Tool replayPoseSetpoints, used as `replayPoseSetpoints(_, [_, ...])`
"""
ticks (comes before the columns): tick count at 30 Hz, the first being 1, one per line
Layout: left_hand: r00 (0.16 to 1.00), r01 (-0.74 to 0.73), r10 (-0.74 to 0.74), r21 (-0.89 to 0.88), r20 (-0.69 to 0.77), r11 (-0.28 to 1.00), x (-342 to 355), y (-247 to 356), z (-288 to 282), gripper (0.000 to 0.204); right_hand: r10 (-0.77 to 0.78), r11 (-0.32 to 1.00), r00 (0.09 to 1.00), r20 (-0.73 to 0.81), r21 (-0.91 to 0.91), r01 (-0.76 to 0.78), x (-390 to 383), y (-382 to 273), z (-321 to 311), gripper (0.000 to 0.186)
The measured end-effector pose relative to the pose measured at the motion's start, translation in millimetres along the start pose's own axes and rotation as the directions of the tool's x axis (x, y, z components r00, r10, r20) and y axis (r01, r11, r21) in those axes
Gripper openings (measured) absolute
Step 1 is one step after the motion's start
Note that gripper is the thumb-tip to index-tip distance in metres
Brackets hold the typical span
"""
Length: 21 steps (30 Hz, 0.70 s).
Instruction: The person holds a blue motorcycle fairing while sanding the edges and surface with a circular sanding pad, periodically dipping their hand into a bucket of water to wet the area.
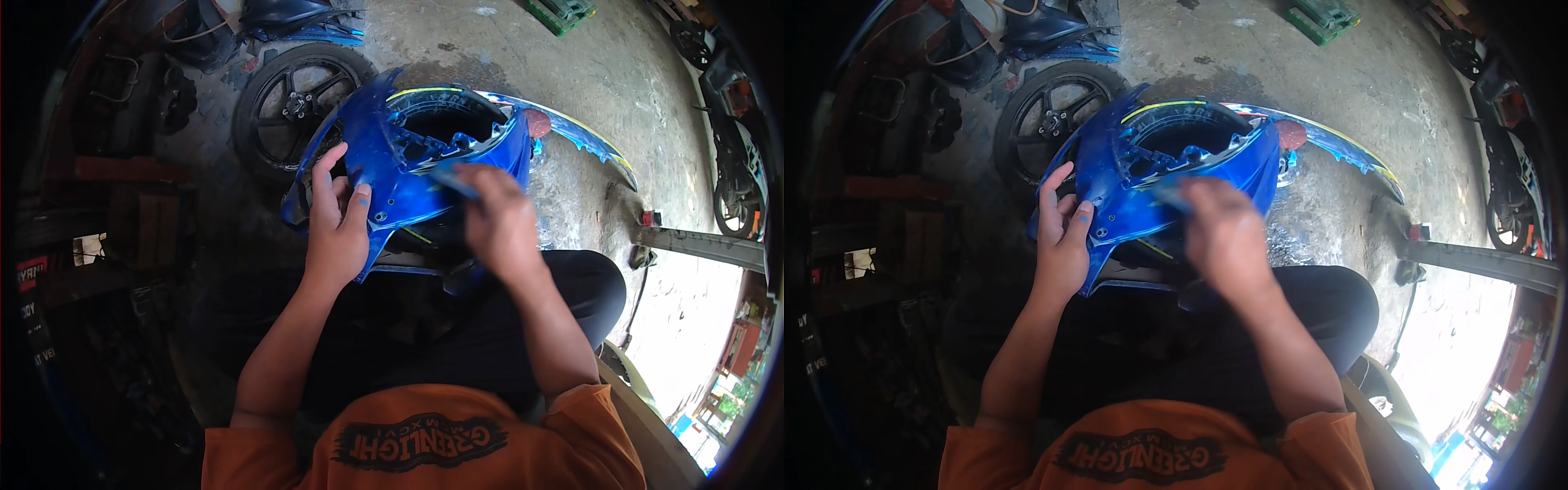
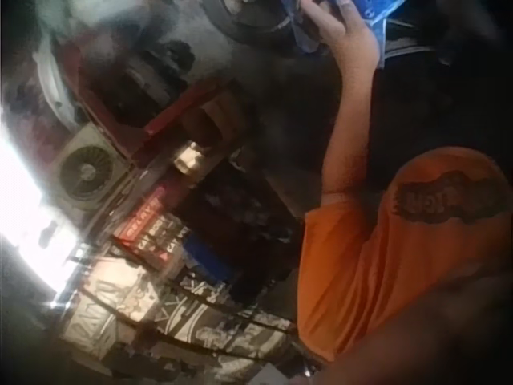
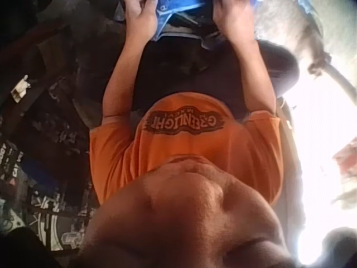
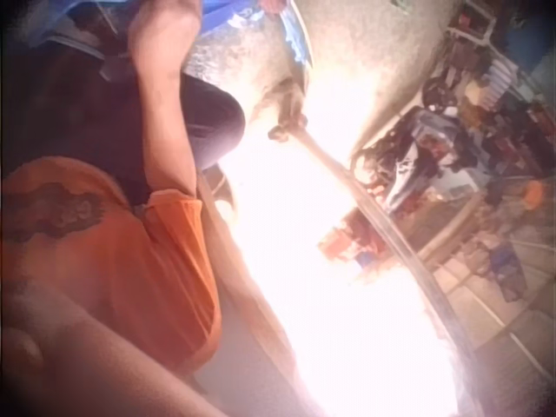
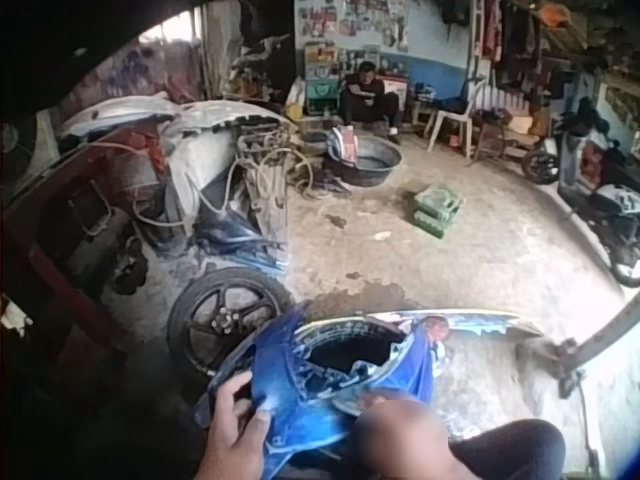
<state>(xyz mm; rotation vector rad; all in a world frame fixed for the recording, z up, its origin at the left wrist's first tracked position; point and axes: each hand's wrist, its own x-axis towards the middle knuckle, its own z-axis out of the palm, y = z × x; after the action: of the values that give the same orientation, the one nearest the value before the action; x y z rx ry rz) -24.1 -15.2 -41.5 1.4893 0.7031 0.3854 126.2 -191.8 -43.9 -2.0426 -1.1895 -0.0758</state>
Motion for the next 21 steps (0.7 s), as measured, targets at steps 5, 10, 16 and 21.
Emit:
replayPoseSetpoints(5, [1.000, -0.007, 0.004, -0.102, -0.028, 0.995, 2.4, -1.5, 6.0, 0.060, -0.176, 0.984, 0.981, 0.082, -0.008, 0.178, -6.0, -23.7, 1.5, 0.042])
replayPoseSetpoints(10, [0.994, -0.037, 0.009, -0.261, -0.108, 0.965, -13.1, 1.7, 5.4, 0.070, 0.030, 0.996, 0.998, 0.062, 0.083, -0.036, 0.7, -4.9, -12.0, 0.039])
replayPoseSetpoints(16, [0.981, -0.164, 0.131, -0.250, -0.145, 0.954, -44.4, 30.2, -3.0, 0.071, -0.042, 0.984, 0.996, -0.076, 0.169, 0.055, 0.1, -20.4, -12.5, 0.037])
replayPoseSetpoints(21, [0.979, -0.132, 0.078, -0.294, -0.188, 0.946, -45.9, 38.5, -0.3, 0.068, -0.121, 0.970, 0.990, -0.066, 0.202, 0.132, 2.4, -12.6, -7.5, 0.045])
